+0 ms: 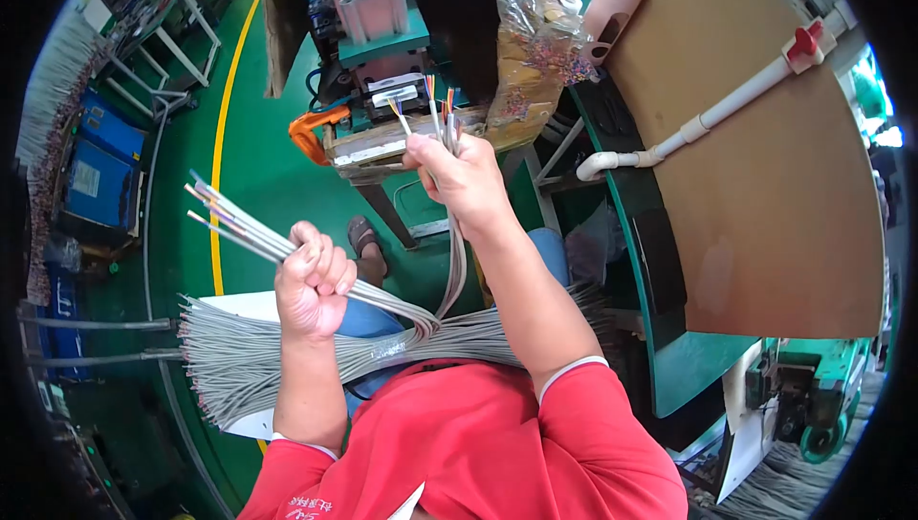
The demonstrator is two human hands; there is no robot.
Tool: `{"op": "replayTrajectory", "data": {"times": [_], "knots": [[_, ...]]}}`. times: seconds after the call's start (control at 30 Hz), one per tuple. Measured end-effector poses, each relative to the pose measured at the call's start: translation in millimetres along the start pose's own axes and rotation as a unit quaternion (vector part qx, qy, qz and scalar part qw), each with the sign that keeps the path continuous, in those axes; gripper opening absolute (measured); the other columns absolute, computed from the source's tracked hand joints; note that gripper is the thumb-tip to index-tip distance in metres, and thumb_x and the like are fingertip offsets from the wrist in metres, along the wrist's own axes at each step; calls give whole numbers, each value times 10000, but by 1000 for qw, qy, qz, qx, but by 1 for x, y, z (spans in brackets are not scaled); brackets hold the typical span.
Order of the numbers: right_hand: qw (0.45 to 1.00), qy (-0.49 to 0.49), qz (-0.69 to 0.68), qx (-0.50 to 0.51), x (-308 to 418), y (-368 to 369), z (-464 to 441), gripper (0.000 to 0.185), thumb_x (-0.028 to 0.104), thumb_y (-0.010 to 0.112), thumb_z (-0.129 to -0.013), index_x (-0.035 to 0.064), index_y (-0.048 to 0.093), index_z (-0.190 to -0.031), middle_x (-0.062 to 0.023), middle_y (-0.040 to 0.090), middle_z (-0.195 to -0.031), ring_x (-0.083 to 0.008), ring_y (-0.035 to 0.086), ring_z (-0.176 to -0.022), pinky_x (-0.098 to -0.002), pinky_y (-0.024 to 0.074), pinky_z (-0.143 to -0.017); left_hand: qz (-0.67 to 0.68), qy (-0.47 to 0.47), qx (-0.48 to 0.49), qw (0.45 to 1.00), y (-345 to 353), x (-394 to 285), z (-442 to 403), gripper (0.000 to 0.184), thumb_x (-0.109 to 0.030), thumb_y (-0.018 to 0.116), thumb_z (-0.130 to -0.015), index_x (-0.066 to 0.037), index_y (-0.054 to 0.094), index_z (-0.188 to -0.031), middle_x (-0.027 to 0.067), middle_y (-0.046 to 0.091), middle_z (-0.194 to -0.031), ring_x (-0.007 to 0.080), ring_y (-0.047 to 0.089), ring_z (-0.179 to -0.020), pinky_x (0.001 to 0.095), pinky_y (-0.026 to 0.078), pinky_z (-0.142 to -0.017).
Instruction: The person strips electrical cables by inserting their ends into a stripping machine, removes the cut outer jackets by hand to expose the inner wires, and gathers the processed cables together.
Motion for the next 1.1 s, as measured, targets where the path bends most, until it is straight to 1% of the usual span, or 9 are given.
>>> {"op": "replayTrajectory", "data": {"times": [0.2, 0.33, 0.47, 0.57, 0.6, 0.7, 0.87, 1.0, 1.1], "knots": [[998, 33, -51, -22, -18, -3, -24, 277, 291, 691, -885, 29, 630, -818, 21, 493, -583, -55, 415, -485, -204, 324, -470, 5, 1, 3, 1000, -1, -3, 3, 156, -127, 601, -866, -98, 458, -810, -39, 342, -572, 76, 323, -464, 265, 358, -481], [996, 52, -61, -33, -25, -3, -32, 269, 287, 700, -881, 34, 628, -827, 19, 504, -594, -54, 421, -484, -204, 323, -466, 16, 9, 25, 1000, 0, -2, 2, 124, -124, 614, -873, -90, 496, -890, -50, 330, -575, 69, 319, -471, 257, 347, -469], [996, 46, -66, -36, -28, -2, -32, 274, 287, 699, -882, 28, 630, -829, 15, 508, -593, -57, 423, -477, -205, 320, -456, 18, 4, 21, 1000, 3, 2, 2, 131, -131, 616, -869, -74, 521, -939, -24, 390, -624, 95, 384, -523, 268, 421, -554], [999, -19, -14, -27, -15, -5, -26, 275, 281, 687, -893, 12, 638, -860, 7, 534, -607, -53, 446, -484, -208, 337, -454, -28, 23, -58, 998, 3, 4, 3, 178, -131, 599, -904, -46, 557, -1055, 25, 518, -749, 147, 526, -649, 307, 491, -701], [999, -19, -15, -25, -12, -5, -19, 275, 281, 687, -893, 12, 638, -860, 7, 534, -607, -53, 446, -484, -208, 337, -454, -28, 25, -58, 998, 2, 5, 4, 178, -131, 599, -904, -46, 557, -1055, 25, 518, -749, 147, 526, -649, 307, 491, -701], [991, -93, 100, 8, 14, 9, 31, 241, 224, 688, -893, -13, 655, -917, -10, 575, -646, -51, 488, -526, -218, 376, -477, -160, 11, -15, 987, 0, 14, 6, 243, -109, 598, -932, -5, 567, -1150, 83, 612, -929, 203, 612, -824, 346, 507, -818], [993, -53, 3, 101, 23, 27, 60, 191, 153, 695, -889, -26, 669, -952, -14, 607, -691, -53, 511, -555, -231, 404, -502, -207, 40, 1, 978, 10, 20, 9, 250, -95, 621, -943, 23, 591, -1161, 77, 647, -971, 172, 643, -809, 289, 522, -719], [986, -104, 45, 125, 35, 41, 66, 162, 113, 704, -884, -23, 679, -969, -5, 607, -712, -54, 493, -540, -232, 402, -499, -272, 30, 45, 961, 27, 24, 11, 224, -75, 658, -916, 22, 611, -1113, 54, 658, -930, 146, 642, -826, 260, 518, -723], [925, -314, 173, 123, 51, 49, 73, 131, 118, 719, -876, -5, 676, -892, 15, 587, -686, -42, 472, -531, -224, 390, -490, -343, 69, 63, 935, 33, 21, 14, 217, -74, 616, -936, 4, 600, -1138, 21, 645, -824, 123, 627, -761, 291, 520, -719]]}}
Point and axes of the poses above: each hand's wrist, its own z-axis away from the middle knuckle, its own y-axis out of the palm, x = y × z, the point moved 10 cm from there along -z, towards the middle knuckle
